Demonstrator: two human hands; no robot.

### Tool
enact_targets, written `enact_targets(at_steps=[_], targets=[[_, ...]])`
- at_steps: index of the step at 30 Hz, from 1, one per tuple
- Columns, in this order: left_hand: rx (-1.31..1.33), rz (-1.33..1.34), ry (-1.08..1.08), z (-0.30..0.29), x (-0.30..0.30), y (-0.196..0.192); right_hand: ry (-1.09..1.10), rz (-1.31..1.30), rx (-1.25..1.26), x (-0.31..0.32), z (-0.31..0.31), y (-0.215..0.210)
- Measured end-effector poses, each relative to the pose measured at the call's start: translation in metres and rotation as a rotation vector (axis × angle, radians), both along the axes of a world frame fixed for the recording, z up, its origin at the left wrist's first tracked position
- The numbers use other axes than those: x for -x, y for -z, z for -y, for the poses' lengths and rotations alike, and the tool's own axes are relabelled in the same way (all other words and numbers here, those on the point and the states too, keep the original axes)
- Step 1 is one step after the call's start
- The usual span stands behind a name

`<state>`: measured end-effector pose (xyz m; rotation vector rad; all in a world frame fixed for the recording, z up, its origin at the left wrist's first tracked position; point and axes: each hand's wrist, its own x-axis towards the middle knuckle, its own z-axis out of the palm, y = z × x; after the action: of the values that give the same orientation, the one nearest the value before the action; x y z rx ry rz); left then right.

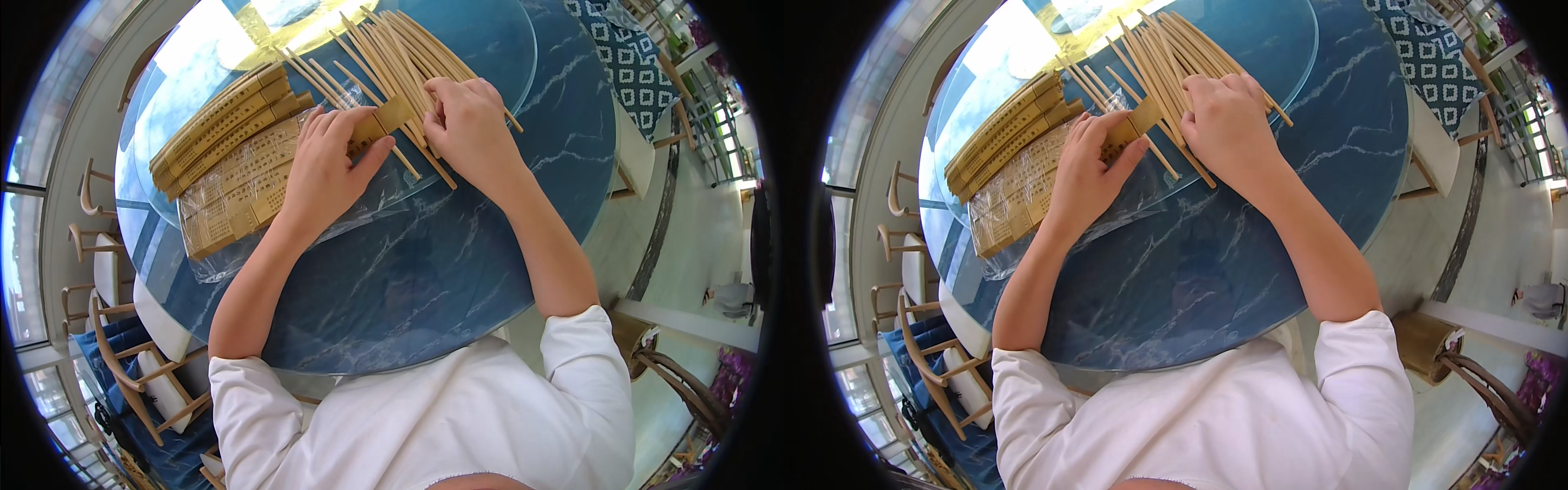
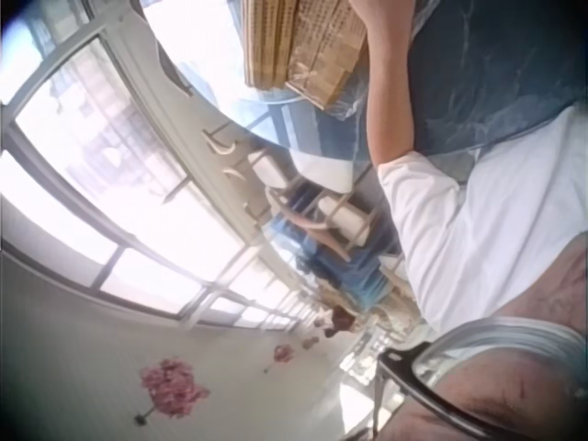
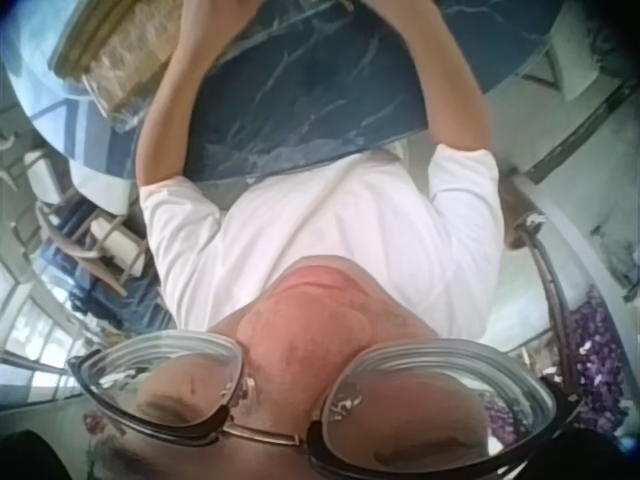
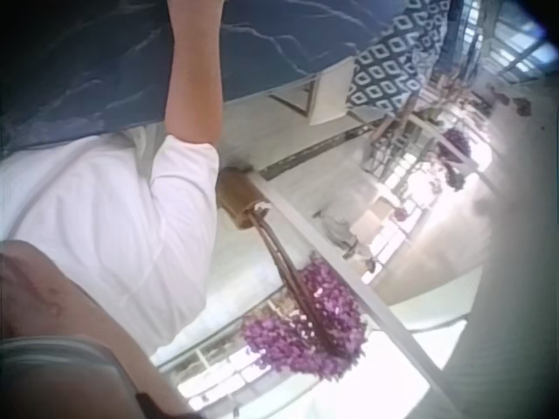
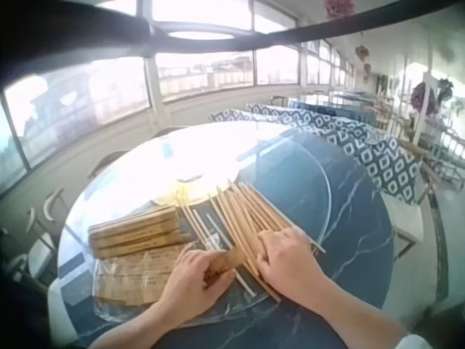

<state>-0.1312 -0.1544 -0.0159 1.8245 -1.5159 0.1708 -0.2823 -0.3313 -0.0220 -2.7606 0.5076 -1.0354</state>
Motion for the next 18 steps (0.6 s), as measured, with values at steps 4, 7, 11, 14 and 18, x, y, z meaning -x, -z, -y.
enact_targets(at_steps=[4,7,11,14,18], targets=[[-0.149,-0.278,0.046,-0.006,-0.006,-0.016,0.039,0.023,-0.22,0.006,0.01,-0.016],[-0.182,-0.284,0.032,-0.008,-0.019,-0.032,0.055,0.115,-0.723,0.021,0.021,-0.049],[-0.273,-0.593,-0.096,-0.01,-0.026,-0.045,-0.094,0.479,-0.823,0.03,0.075,-0.035],[-0.252,-0.626,-0.089,-0.014,-0.033,-0.042,-0.248,0.796,-0.989,0.035,0.089,-0.036],[-0.324,-0.626,-0.067,-0.014,-0.034,-0.045,-0.293,1.033,-1.151,0.048,0.125,-0.026]])
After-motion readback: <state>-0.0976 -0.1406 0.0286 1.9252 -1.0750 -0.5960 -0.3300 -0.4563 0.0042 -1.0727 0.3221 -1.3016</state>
